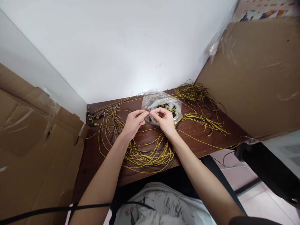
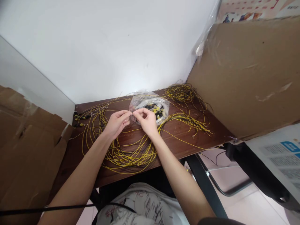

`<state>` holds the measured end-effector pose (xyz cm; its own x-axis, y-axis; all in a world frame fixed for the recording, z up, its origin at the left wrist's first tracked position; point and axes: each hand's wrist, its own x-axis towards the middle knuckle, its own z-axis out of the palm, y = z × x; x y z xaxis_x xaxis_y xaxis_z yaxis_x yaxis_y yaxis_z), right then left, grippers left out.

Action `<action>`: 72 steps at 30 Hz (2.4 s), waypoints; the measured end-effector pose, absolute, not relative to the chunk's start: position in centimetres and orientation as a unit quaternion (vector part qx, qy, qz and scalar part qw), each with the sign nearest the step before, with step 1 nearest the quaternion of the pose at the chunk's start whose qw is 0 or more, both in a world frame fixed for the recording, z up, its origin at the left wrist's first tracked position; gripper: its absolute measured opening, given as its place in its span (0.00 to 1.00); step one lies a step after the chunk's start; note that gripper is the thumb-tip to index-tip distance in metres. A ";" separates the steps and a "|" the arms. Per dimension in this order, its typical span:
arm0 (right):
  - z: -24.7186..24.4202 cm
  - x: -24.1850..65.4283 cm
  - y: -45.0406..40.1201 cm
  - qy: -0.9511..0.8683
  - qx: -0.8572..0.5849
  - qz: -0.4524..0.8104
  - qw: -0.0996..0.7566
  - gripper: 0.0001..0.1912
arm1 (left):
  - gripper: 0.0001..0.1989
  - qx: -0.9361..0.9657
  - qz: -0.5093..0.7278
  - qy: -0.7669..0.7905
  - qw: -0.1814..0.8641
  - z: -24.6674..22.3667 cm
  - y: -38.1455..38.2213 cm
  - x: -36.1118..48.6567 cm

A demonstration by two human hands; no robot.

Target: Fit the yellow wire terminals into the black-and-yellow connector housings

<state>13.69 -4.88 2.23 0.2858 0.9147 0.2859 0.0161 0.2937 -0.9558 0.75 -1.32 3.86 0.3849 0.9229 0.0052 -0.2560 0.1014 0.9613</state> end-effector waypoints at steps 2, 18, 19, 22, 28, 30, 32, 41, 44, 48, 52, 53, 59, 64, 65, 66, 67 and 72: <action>2.2 13.7 -4.9 -0.490 -0.479 0.347 0.640 0.13 | 0.10 0.529 0.444 0.338 0.639 3.6 -1.3 0.7; 2.3 13.6 -5.0 -0.487 -0.462 0.386 0.633 0.13 | 0.06 0.588 0.485 0.370 0.531 3.9 -1.5 0.8; 2.3 13.6 -5.0 -0.484 -0.464 0.390 0.632 0.14 | 0.06 0.596 0.489 0.375 0.515 3.9 -1.5 0.7; 2.3 13.6 -4.9 -0.480 -0.466 0.398 0.627 0.14 | 0.06 0.613 0.495 0.384 0.482 3.9 -1.5 0.7; 2.1 13.6 -4.9 -0.489 -0.469 0.391 0.623 0.14 | 0.06 0.622 0.500 0.382 0.466 3.7 -1.3 0.6; 2.1 13.6 -4.9 -0.490 -0.471 0.387 0.623 0.13 | 0.06 0.627 0.501 0.381 0.459 3.7 -1.2 0.5; 2.1 13.6 -4.9 -0.491 -0.469 0.386 0.624 0.13 | 0.06 0.635 0.502 0.382 0.445 3.6 -1.1 0.5; 1.9 13.7 -4.8 -0.508 -0.468 0.384 0.613 0.14 | 0.07 0.658 0.506 0.391 0.399 3.5 -1.0 0.5; 1.8 13.6 -4.8 -0.500 -0.460 0.391 0.621 0.14 | 0.06 0.666 0.502 0.394 0.385 3.5 -1.1 0.5; 1.9 13.6 -4.8 -0.496 -0.453 0.401 0.623 0.15 | 0.06 0.680 0.494 0.391 0.375 3.6 -1.2 0.6; 2.0 13.6 -4.8 -0.489 -0.451 0.401 0.630 0.14 | 0.06 0.680 0.484 0.382 0.396 3.5 -1.3 0.7; 1.9 13.6 -4.8 -0.487 -0.451 0.402 0.631 0.14 | 0.06 0.679 0.479 0.380 0.405 3.5 -1.3 0.8; 2.0 13.6 -4.8 -0.482 -0.457 0.401 0.631 0.11 | 0.05 0.654 0.471 0.367 0.464 3.6 -1.4 0.9; 2.2 13.6 -4.8 -0.466 -0.482 0.391 0.631 0.12 | 0.04 0.567 0.497 0.330 0.568 3.5 -1.1 0.9; 2.2 13.6 -4.8 -0.467 -0.484 0.389 0.630 0.12 | 0.05 0.560 0.500 0.326 0.574 3.4 -1.0 0.9; 2.2 13.6 -4.8 -0.468 -0.484 0.387 0.630 0.11 | 0.05 0.559 0.502 0.326 0.574 3.3 -0.9 0.9; 2.2 13.6 -4.8 -0.469 -0.484 0.386 0.630 0.11 | 0.05 0.562 0.503 0.328 0.568 3.2 -0.8 0.9; 2.2 13.6 -4.8 -0.469 -0.478 0.391 0.632 0.11 | 0.06 0.594 0.493 0.348 0.532 2.9 -0.8 0.8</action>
